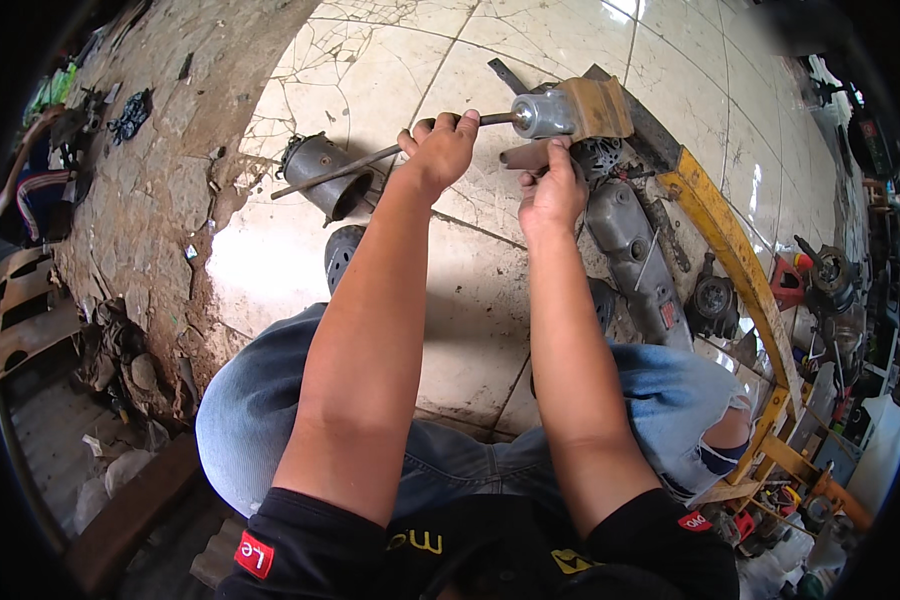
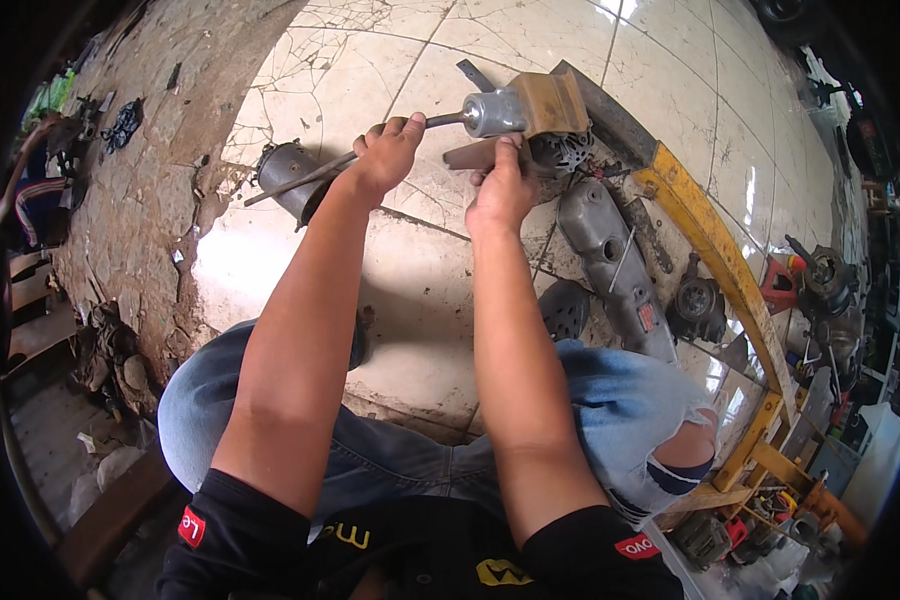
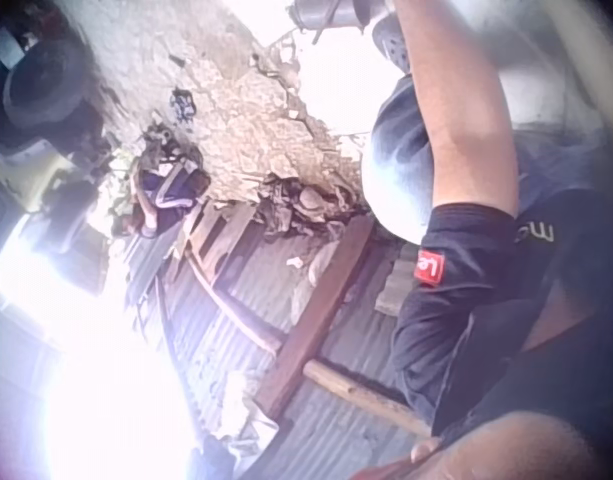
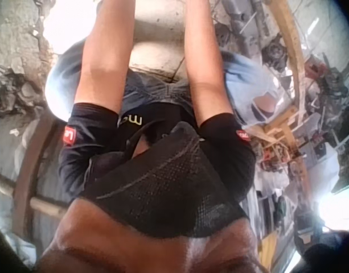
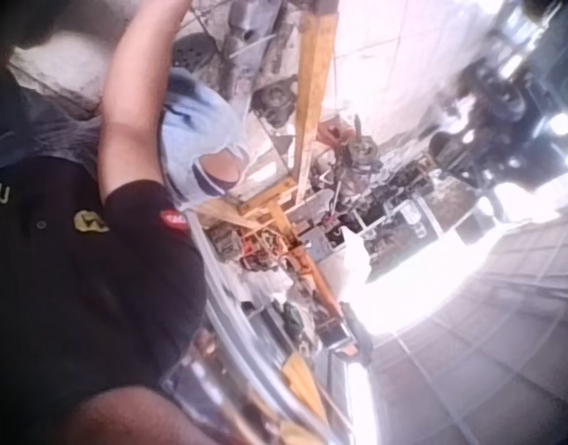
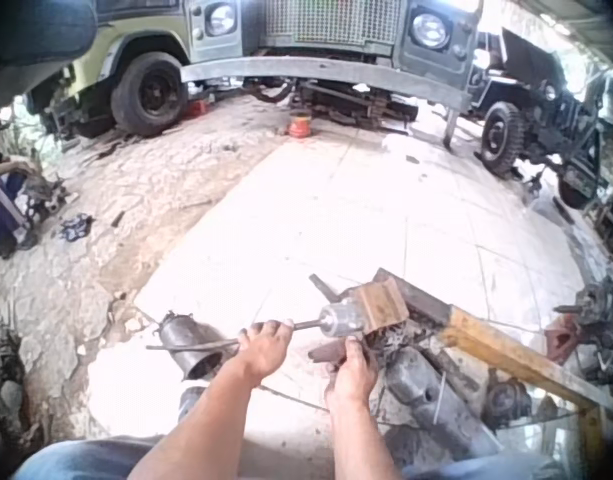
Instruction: The person sits on the floor and uses a metal rod and a small tool to manipulate a cylindrical mechanical component. They repeatedly insert the rod into the component and adjust it with their hands, occasionally picking up and setting down other parts nearby.
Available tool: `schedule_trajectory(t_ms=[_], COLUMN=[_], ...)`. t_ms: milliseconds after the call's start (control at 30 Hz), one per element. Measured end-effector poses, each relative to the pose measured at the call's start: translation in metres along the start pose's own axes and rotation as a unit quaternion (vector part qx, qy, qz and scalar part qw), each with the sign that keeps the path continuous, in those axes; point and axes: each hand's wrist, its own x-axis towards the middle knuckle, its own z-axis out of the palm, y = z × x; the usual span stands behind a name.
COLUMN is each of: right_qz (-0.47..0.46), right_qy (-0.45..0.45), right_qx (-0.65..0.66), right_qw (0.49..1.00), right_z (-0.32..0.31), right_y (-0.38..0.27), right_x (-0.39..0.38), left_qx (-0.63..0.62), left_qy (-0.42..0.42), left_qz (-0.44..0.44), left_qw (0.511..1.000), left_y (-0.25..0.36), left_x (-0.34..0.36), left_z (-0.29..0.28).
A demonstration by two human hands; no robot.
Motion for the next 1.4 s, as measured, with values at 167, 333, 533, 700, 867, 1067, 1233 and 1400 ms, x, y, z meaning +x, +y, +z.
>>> schedule_trajectory(t_ms=[167, 333, 533, 700, 867, 1067, 1233, 1400], right_qz=[0.04, 0.027, 0.035, 0.014, 0.023, 0.007, 0.019, 0.072], right_qy=[-0.062, -0.023, 0.034, -0.005, -0.024, -0.025, -0.022, 0.0], right_qx=[-0.024, -0.023, -0.019, -0.054, -0.06, -0.107, -0.095, -0.078], right_qw=[0.997, 0.999, 0.999, 0.998, 0.998, 0.994, 0.995, 0.994], right_z=[0.003, 0.003, 0.009, 0.003, 0.014, 0.011, 0.01, 0.0], right_y=[0.0, -0.005, -0.009, -0.007, -0.011, -0.019, -0.014, -0.017], right_x=[-0.007, -0.003, 0.0, 0.006, -0.009, -0.003, -0.015, -0.003], left_qx=[-0.009, 0.012, -0.016, -0.008, -0.008, 0.0, -0.009, -0.025], left_qy=[0.01, 0.003, 0.013, 0.005, 0.016, 0.008, 0.006, 0.019], left_qz=[-0.001, 0.002, 0.005, 0.019, 0.017, 0.015, 0.013, 0.014], left_qw=[1.0, 1.0, 1.0, 1.0, 1.0, 1.0, 1.0, 0.999], left_y=[-0.002, 0.001, -0.002, -0.002, -0.004, 0.0, -0.003, -0.004], left_x=[0.001, 0.0, -0.001, 0.001, 0.002, 0.0, 0.003, 0.002], left_z=[0.0, 0.0, 0.001, 0.002, 0.002, 0.001, 0.002, 0.003])
